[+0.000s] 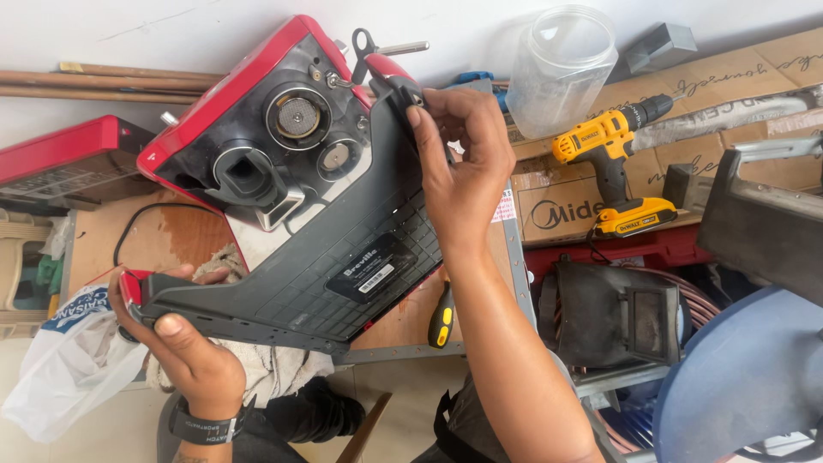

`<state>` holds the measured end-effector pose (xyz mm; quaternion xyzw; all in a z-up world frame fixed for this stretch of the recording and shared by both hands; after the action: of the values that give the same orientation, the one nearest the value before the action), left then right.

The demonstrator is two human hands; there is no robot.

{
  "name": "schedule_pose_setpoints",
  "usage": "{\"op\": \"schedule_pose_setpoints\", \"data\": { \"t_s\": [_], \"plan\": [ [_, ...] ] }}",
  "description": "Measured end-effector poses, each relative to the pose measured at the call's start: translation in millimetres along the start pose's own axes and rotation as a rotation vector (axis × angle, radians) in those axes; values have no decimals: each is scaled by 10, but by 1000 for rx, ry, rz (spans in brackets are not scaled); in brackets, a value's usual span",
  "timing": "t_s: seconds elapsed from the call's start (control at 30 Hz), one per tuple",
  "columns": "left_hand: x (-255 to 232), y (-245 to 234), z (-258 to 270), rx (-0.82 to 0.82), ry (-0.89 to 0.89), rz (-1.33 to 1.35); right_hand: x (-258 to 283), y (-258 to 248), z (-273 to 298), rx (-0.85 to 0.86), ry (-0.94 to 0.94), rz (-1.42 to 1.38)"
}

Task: The person uses a screwdriver to remove screws from the bottom panel of a red Breville espresso machine. They detach the panel, inspect the internal components, and then reattach the panel by screwing it back into place.

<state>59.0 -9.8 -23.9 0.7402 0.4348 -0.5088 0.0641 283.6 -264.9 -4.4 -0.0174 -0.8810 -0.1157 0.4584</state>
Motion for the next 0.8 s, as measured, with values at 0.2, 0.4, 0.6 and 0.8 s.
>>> {"op": "schedule_pose_setpoints", "data": {
  "t_s": [0.2,0.4,0.6,0.8],
  "plan": [
    [-16,19,-24,-4,-12,17,21,9,39,-14,-27,84],
    [12,7,7,-9,-7,36,-242,-25,112,-131,136,-157],
    [71,-8,27,-30,-9,29,-351,-149,113,-264,152,-239],
    [71,6,50,-40,-19,49,38,-14,346,-77,-305,42]
  ]
}}
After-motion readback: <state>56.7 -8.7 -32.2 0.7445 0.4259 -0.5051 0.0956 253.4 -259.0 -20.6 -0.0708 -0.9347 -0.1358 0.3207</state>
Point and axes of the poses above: each hand's wrist, its own z-axis away from the middle knuckle, its own y-axis out of the palm, x = y × z, the point moved 6 cm from there along -z, towards the middle knuckle, and after that the axes turned 1 degree about -y, right-handed, at the moved point
